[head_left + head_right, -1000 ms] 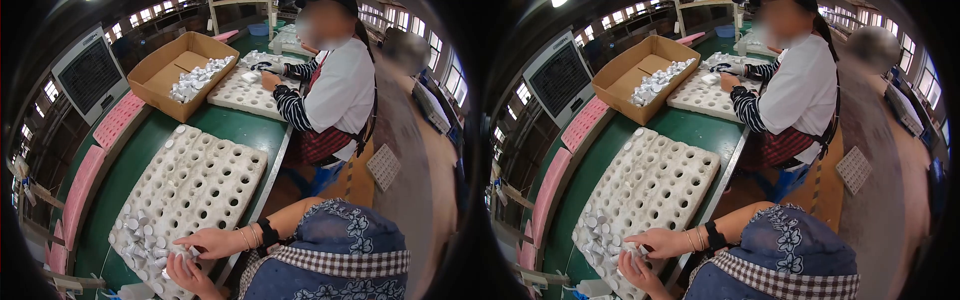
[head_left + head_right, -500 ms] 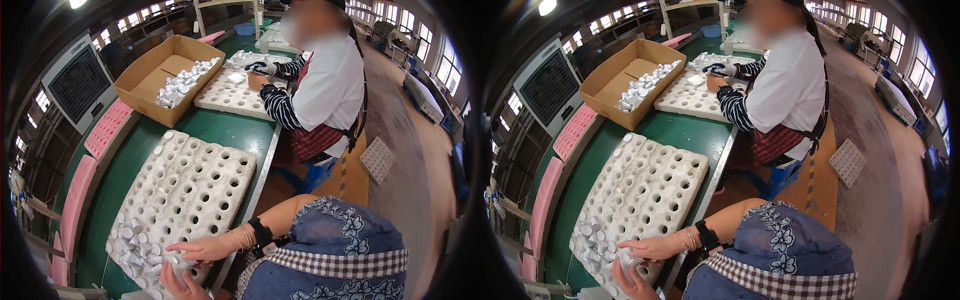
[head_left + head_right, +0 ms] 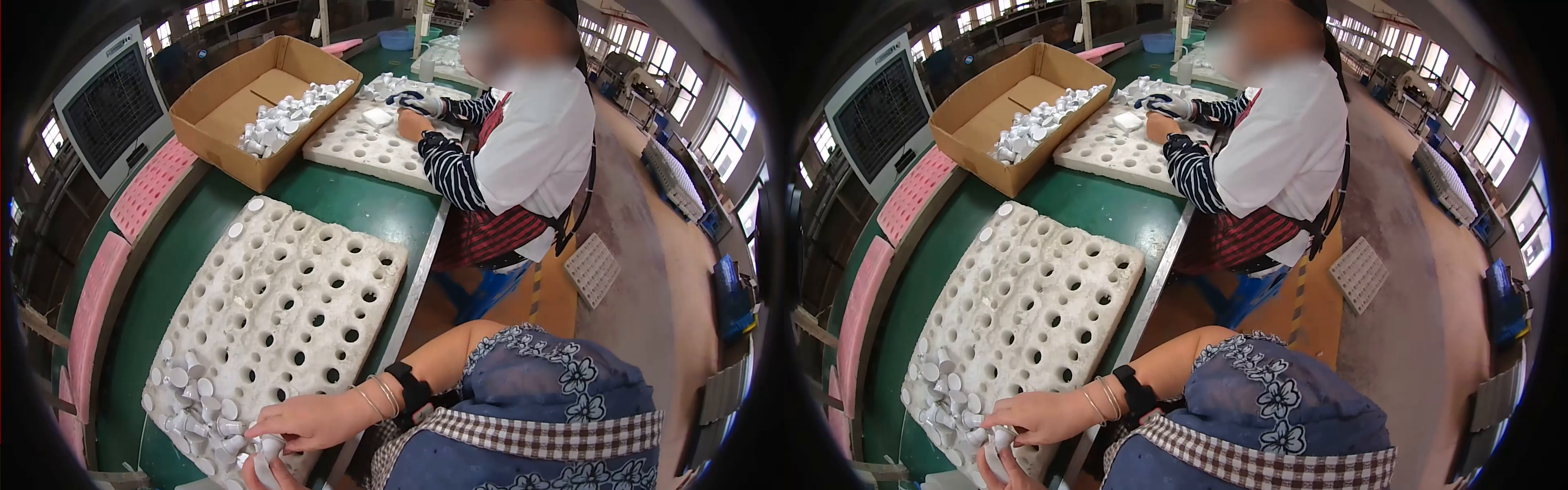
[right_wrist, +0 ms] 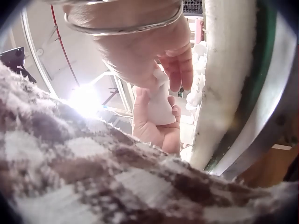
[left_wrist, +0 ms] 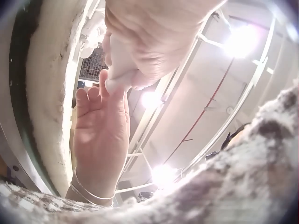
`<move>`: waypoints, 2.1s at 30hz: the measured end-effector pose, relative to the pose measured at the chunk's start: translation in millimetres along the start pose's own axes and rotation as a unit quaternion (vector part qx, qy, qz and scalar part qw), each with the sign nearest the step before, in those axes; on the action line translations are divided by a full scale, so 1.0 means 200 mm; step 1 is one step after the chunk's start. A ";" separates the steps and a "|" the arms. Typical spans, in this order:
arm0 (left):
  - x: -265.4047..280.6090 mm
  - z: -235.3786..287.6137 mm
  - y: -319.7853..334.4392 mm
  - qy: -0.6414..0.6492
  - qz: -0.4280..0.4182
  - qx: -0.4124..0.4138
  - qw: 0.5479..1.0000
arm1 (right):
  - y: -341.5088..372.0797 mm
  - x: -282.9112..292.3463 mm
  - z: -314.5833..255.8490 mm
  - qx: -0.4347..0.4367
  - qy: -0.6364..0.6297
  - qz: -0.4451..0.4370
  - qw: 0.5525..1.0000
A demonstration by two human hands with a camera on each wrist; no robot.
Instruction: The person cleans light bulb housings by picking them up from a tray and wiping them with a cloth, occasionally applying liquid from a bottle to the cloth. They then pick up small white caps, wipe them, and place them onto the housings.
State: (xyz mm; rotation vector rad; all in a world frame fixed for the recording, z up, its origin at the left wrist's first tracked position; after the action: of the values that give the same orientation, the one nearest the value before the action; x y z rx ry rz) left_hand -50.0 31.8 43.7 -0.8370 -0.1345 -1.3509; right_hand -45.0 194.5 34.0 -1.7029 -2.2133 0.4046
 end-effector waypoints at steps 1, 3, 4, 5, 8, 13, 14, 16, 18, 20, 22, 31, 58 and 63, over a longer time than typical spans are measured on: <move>0.00 -0.02 0.00 0.001 -0.003 0.002 1.000 | 0.00 0.00 0.01 -0.003 0.000 0.001 1.000; -0.01 -0.05 0.01 -0.064 -0.003 -0.009 0.998 | -0.02 0.02 0.02 -0.025 -0.037 -0.003 0.999; -0.01 -0.06 0.01 -0.063 -0.005 -0.005 0.998 | -0.02 0.03 0.01 -0.029 -0.038 -0.003 0.999; -0.01 -0.05 0.01 -0.049 -0.004 -0.016 0.999 | -0.01 0.05 -0.01 -0.036 -0.021 -0.011 0.999; 0.00 -0.05 0.00 -0.053 -0.003 -0.030 0.998 | -0.01 0.06 -0.02 -0.033 0.012 -0.009 0.999; 0.06 0.14 -0.05 -0.109 0.043 -0.201 0.973 | -0.01 0.06 -0.01 -0.111 -0.024 0.005 0.993; 0.06 0.15 -0.07 -0.110 0.042 -0.200 0.973 | 0.00 0.02 0.05 -0.193 -0.178 0.007 0.965; 0.03 0.21 -0.07 -0.168 0.000 -0.284 0.944 | 0.01 -0.03 0.09 -0.268 -0.327 0.007 0.906; 0.03 0.16 -0.10 -0.180 -0.007 -0.264 0.948 | 0.01 -0.05 0.12 -0.305 -0.396 0.009 0.866; 0.07 0.10 -0.12 -0.157 0.039 -0.189 0.969 | 0.01 -0.04 0.08 -0.299 -0.411 0.009 0.861; 0.10 0.13 -0.12 -0.133 0.052 -0.160 0.977 | 0.00 -0.04 0.08 -0.293 -0.424 0.010 0.857; 0.04 0.03 -0.04 -0.142 -0.084 -0.140 0.976 | 0.06 -0.04 0.06 -0.287 -0.414 0.029 0.864; 0.03 -0.02 -0.07 -0.045 0.024 -0.140 0.989 | 0.06 -0.02 0.04 -0.302 -0.396 0.055 0.865; -0.04 0.01 -0.05 0.093 -0.121 -0.085 0.985 | 0.08 -0.01 0.03 -0.347 -0.421 0.027 0.838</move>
State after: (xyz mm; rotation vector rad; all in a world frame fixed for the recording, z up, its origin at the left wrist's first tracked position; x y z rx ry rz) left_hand -60.3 40.1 44.6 -0.8518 0.0282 -1.6807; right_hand -33.5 195.8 22.3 -2.2384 -3.2490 0.4559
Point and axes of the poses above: each hand's wrist, its own y-axis away from the middle knuckle, its own x-axis out of the back of the hand, z = x × y, the point moved 5 cm from there along -y, towards the middle knuckle, and after that the axes turned 14 degrees about -y, right-handed, at the moved point
